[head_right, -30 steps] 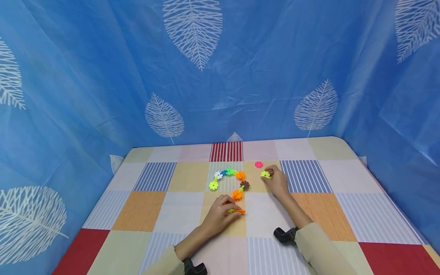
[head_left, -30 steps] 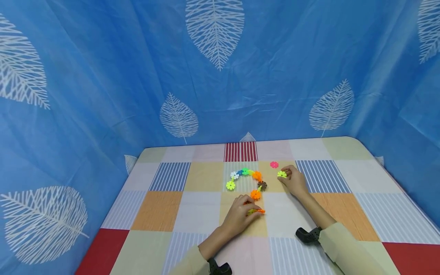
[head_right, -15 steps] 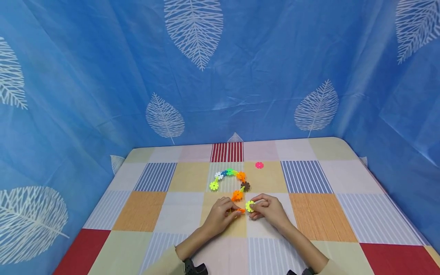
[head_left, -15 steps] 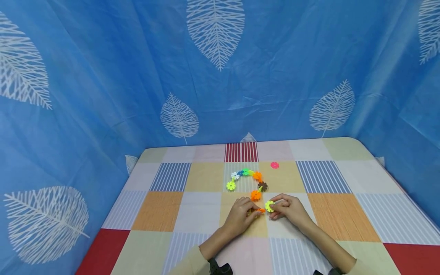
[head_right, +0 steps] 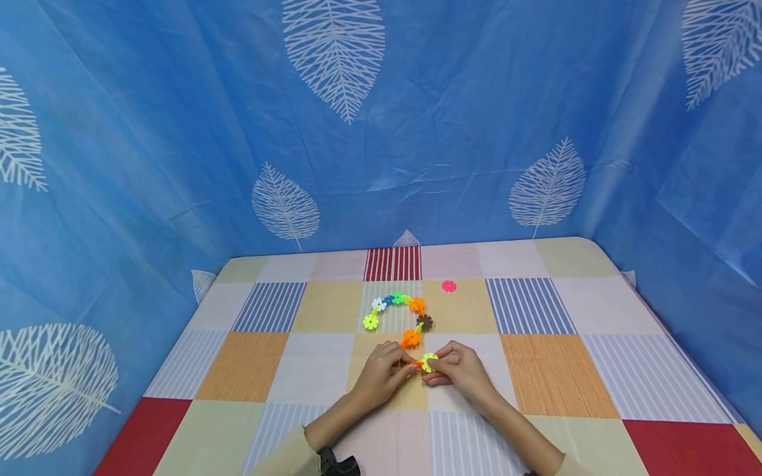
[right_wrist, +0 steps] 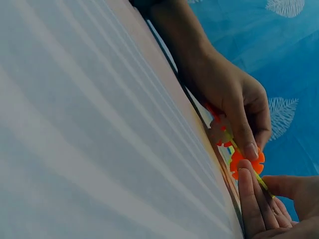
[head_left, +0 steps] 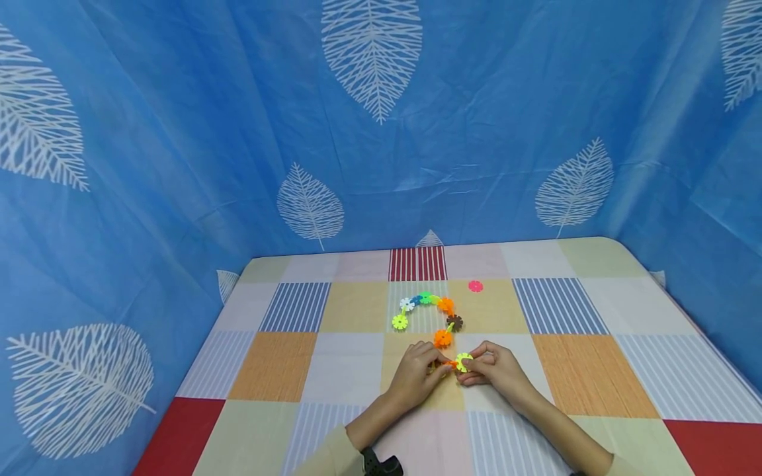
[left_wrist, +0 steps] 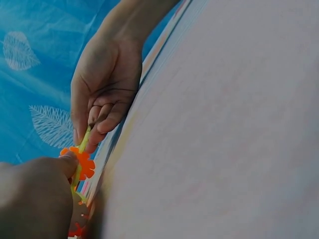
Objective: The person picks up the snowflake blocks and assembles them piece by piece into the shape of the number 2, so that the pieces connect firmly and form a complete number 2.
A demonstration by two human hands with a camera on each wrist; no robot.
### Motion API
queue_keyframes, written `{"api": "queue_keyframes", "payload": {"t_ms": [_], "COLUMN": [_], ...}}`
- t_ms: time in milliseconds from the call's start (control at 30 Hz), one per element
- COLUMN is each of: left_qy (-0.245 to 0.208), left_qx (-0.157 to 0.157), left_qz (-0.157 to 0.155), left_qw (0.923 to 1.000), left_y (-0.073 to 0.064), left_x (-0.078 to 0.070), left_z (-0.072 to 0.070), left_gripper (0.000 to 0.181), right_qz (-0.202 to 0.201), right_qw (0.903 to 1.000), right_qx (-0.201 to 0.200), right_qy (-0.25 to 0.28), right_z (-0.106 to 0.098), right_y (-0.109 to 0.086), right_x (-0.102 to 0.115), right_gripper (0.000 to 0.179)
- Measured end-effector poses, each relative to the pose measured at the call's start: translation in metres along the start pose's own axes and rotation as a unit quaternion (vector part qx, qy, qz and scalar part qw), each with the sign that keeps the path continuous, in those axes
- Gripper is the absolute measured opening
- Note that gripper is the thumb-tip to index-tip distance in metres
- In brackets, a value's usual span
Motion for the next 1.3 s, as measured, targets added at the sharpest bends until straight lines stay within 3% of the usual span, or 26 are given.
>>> {"api": "queue_keyframes", "payload": {"t_ms": [300,467,600,700,767,900,967,1133,1300], "left_qy": [-0.04,-0.032,0.01,0.059,0.088,0.135,0.151,0.168,0.18], "left_qx": [-0.002,0.023,0.055,0.073,0.081,0.078,0.073,0.078,0.07], "left_qz": [0.002,-0.001,0.003,0.022,0.031,0.042,0.047,0.051,0.054], "left_qw": [0.9992,0.9992,0.9984,0.9954,0.9923,0.9869,0.9847,0.9814,0.9797], "left_y": [0.0,0.003,0.004,0.004,0.005,0.008,0.01,0.012,0.01], "left_x": [0.004,0.004,0.002,-0.001,-0.002,-0.004,-0.007,-0.012,-0.011], "left_z": [0.002,0.001,-0.002,-0.005,-0.006,-0.005,-0.003,0.003,0.006], "left_gripper": [0.011,0.012,0.013,0.013,0.014,0.022,0.029,0.042,0.041], "right_qz": [0.024,0.022,0.018,0.003,-0.016,-0.075,-0.113,-0.159,-0.149], "right_qw": [0.9992,0.9992,0.9983,0.9881,0.971,0.9153,0.8913,0.8549,0.7912], "right_qx": [0.005,0.014,0.049,0.069,0.054,-0.014,-0.041,-0.071,-0.059], "right_qy": [0.031,0.03,-0.028,-0.137,-0.232,-0.395,-0.437,-0.489,-0.59], "right_z": [0.006,0.009,0.006,-0.003,-0.013,-0.037,-0.049,-0.068,-0.072], "right_y": [-0.003,-0.003,0.0,0.009,0.019,0.048,0.064,0.101,0.124], "right_x": [-0.001,0.003,0.007,0.015,0.022,0.036,0.039,0.032,0.026], "right_gripper": [0.027,0.027,0.023,0.023,0.021,0.015,0.015,0.034,0.041]}}
Point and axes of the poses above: each hand's wrist, its own y-axis towards the middle knuckle, its own z-axis out of the palm, x = y × z, the point moved 4 cm from there along y, towards the middle knuckle, and after that the axes turned 10 degrees about -z, right-handed, at the moved point
